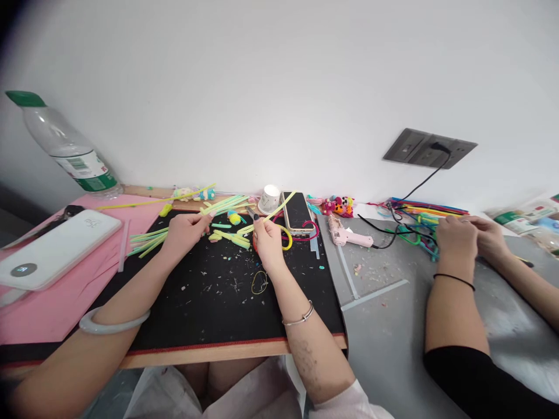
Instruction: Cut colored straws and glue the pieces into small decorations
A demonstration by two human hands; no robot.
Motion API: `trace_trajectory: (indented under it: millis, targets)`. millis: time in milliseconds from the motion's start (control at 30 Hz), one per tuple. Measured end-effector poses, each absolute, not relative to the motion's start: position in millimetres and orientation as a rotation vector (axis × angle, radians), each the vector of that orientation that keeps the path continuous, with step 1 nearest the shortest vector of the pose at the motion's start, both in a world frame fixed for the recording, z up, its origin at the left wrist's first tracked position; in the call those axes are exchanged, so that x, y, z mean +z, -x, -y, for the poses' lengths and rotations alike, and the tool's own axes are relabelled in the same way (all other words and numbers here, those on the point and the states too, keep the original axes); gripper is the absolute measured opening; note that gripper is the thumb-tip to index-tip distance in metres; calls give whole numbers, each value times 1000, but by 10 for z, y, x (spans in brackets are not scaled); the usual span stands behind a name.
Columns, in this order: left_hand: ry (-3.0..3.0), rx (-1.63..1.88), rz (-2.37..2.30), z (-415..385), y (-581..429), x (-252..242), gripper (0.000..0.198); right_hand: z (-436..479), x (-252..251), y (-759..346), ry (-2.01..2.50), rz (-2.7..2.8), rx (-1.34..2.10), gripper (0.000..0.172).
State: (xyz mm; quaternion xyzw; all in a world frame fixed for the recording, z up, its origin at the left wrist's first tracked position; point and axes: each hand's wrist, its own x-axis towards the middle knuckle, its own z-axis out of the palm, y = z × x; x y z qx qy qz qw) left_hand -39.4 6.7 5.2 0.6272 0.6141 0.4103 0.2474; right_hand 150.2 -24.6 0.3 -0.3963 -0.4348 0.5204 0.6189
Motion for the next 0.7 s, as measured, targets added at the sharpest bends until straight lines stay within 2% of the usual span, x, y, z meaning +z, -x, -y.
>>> trace_trajectory:
  millis: [67,133,233,300,700]
  targets:
    - [-1907,1192,-1713,-24,381,75,50,256,-18,-1484,952,1033,1161,44]
    - [-2107,1271,-1535,36,332,100,43,264,-41,-1463,997,1087,1117,43]
    - [-2397,999,-1147,109,232,100,26,278,-61,-1430,1040,1175,1085,43]
    - [-2506,885,-1063,128,179,72,27,288,-62,-1413,1062,1212,1061,44]
    - [-2395,892,-997,137,116,41,30,300,-52,-1403,1082,1248,1039,41]
